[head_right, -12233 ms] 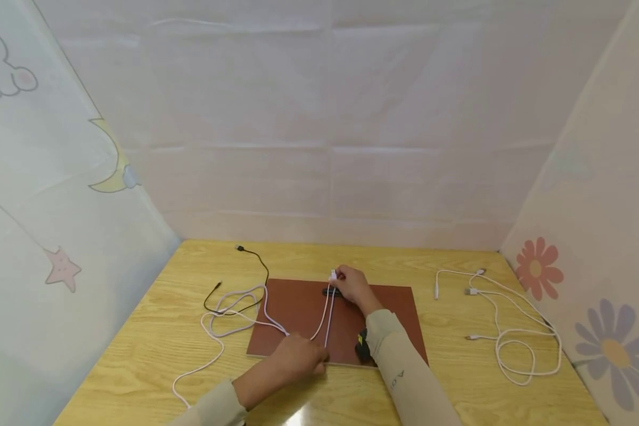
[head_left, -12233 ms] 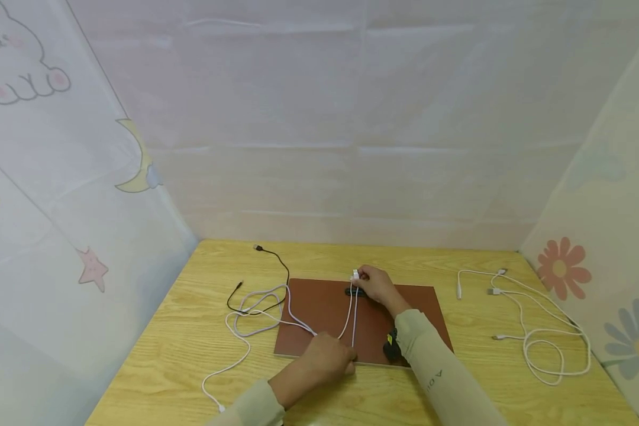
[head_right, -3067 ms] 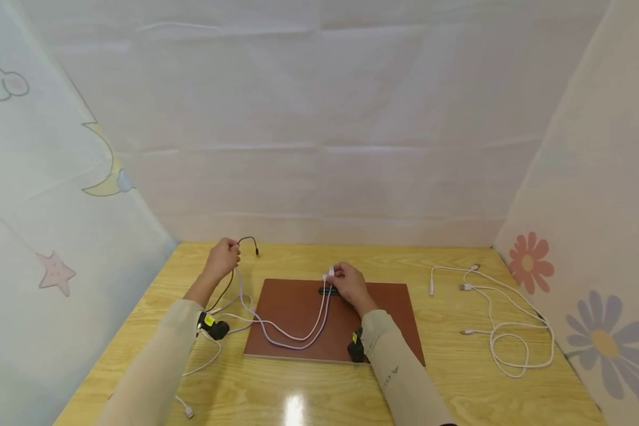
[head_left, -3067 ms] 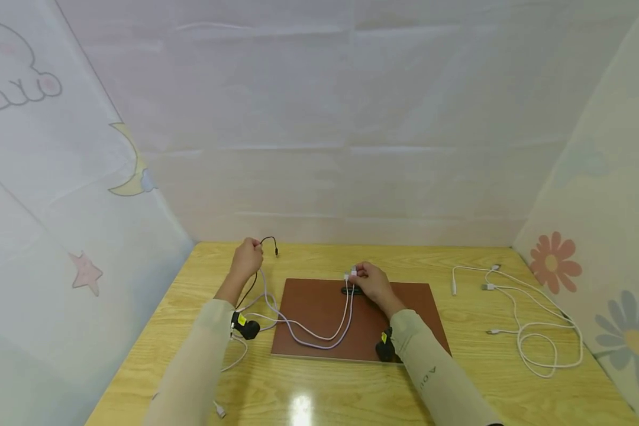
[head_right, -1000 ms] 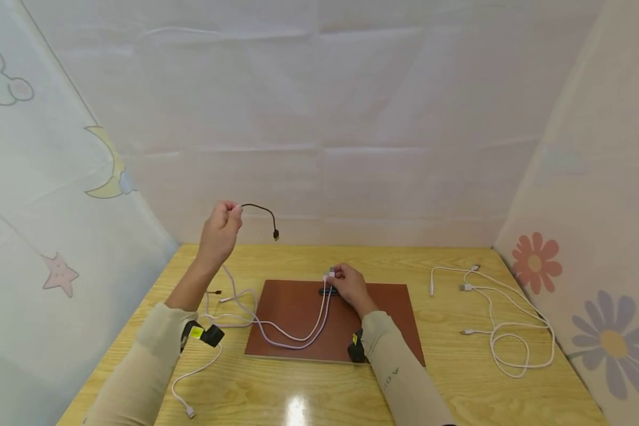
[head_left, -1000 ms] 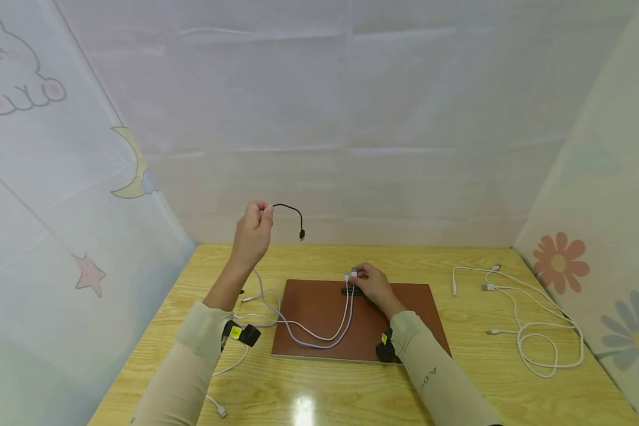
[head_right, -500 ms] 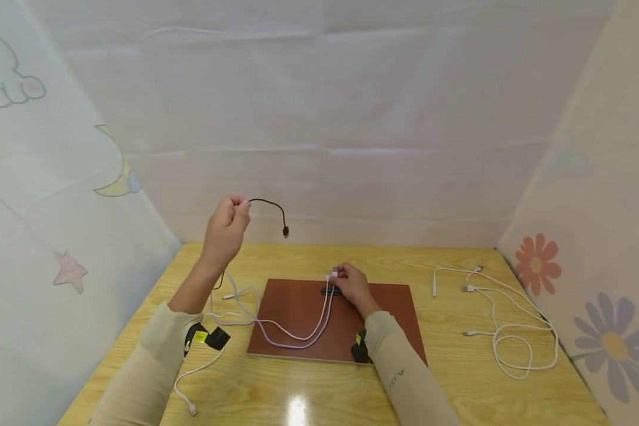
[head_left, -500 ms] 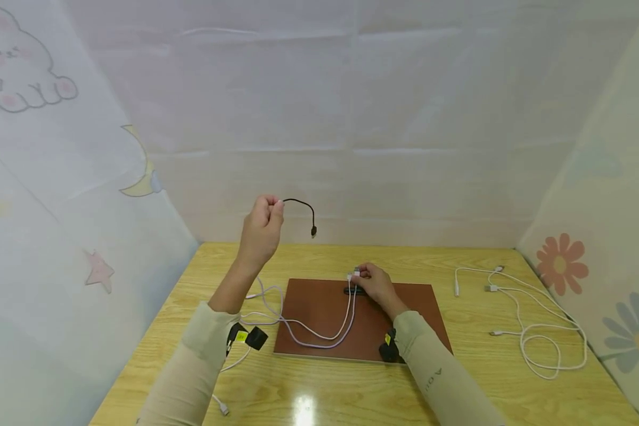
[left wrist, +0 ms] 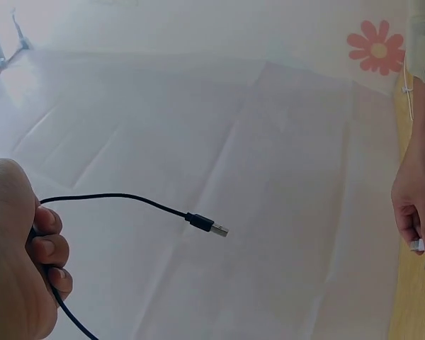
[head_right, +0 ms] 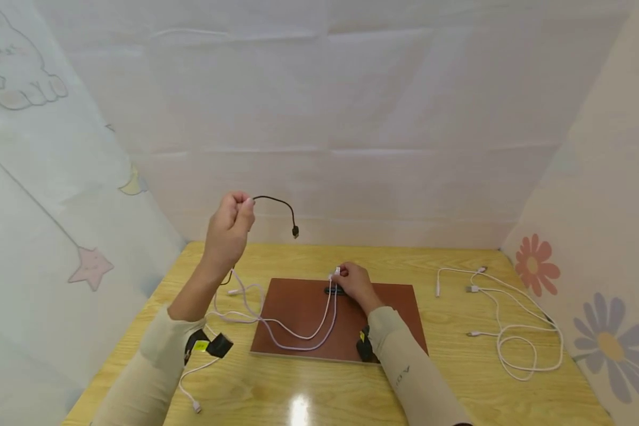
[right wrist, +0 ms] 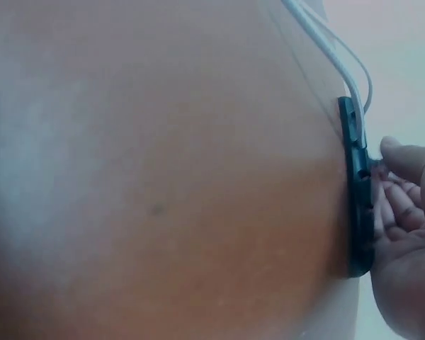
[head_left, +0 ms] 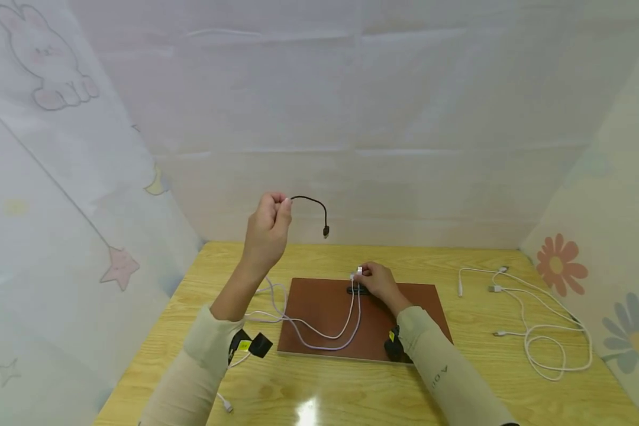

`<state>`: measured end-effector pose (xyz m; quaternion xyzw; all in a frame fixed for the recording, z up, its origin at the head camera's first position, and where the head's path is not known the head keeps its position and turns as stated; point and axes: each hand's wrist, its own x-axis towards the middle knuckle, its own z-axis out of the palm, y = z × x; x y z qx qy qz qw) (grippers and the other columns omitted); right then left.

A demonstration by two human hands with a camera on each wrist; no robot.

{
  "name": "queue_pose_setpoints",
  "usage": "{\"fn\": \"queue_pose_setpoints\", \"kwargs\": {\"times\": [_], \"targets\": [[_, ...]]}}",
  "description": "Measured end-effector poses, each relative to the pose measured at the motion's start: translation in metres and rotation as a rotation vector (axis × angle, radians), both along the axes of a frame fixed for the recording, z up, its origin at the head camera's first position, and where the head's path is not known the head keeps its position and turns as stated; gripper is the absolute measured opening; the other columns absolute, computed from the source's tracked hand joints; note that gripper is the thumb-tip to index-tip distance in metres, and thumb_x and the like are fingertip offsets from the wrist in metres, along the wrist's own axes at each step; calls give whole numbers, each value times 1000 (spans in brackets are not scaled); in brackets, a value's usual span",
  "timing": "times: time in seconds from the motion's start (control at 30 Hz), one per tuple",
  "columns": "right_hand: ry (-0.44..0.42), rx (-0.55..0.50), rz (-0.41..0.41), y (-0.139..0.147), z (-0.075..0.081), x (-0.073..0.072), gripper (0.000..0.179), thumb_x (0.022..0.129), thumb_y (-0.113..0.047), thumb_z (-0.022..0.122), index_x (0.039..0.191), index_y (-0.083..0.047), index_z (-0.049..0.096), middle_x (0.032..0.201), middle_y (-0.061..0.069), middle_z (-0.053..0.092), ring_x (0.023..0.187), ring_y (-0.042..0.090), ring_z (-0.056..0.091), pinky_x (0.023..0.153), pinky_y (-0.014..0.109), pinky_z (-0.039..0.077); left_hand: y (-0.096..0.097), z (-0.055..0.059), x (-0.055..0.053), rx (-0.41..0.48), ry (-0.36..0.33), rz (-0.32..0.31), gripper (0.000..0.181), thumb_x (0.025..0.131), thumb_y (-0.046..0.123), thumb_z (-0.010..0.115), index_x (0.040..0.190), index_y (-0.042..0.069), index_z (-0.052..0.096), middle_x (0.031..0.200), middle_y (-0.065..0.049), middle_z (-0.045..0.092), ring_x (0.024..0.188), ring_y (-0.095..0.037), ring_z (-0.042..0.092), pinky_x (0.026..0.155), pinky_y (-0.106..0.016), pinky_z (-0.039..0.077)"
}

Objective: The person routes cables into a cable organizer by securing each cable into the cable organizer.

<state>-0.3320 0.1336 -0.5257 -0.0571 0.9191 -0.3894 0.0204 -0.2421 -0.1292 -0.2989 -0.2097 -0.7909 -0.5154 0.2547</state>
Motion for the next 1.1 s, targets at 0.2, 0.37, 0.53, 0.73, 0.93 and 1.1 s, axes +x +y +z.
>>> {"fn": "queue_pose_setpoints", "kwargs": {"times": [0.2, 0.37, 0.53, 0.73, 0.93, 1.1], "targets": [[-15, 35, 0, -3, 4, 2, 30, 95, -21, 72, 116, 1, 66, 108, 15, 70, 98, 31, 65, 87, 45, 53, 3, 9, 10, 26, 81, 3, 23, 108, 20, 45, 108, -2, 53, 69, 0, 41, 53, -10, 31, 50, -23, 25], [-22, 62, 2, -3, 6, 4, 29, 95, -21, 72, 114, 0, 65, 106, 15, 69, 97, 30, 65, 86, 44, 53, 6, 17, 16, 61, 153, -18, 20, 107, 15, 46, 106, -4, 52, 66, -1, 38, 52, -10, 29, 49, -23, 23], [-44, 92, -19, 0, 6, 3, 33, 94, -24, 73, 114, 1, 65, 104, 14, 68, 93, 28, 63, 83, 43, 52, 8, 19, 20, 62, 180, -28, 18, 106, 14, 47, 106, -3, 52, 65, 0, 38, 51, -9, 29, 47, -23, 23], [-103, 118, -33, 2, 7, 2, 45, 95, -31, 71, 125, 1, 64, 113, 16, 69, 100, 30, 65, 86, 45, 53, 14, 16, 25, 45, 183, -76, 18, 106, 14, 48, 107, -3, 52, 64, 0, 38, 49, -9, 29, 46, -23, 23], [-113, 159, -22, 8, 12, 2, 56, 96, -36, 67, 136, 3, 59, 124, 21, 67, 112, 37, 63, 94, 50, 51, 20, 13, 29, 33, 158, -111, 18, 107, 14, 47, 107, -3, 51, 63, 0, 37, 50, -9, 30, 47, -24, 25], [-59, 135, -20, 14, 20, 4, 50, 100, -31, 63, 135, 5, 59, 123, 23, 66, 111, 39, 63, 93, 52, 51, 24, 7, 29, -4, 134, -86, 19, 107, 16, 46, 108, -2, 52, 63, 1, 39, 50, -10, 32, 47, -24, 27]]}}
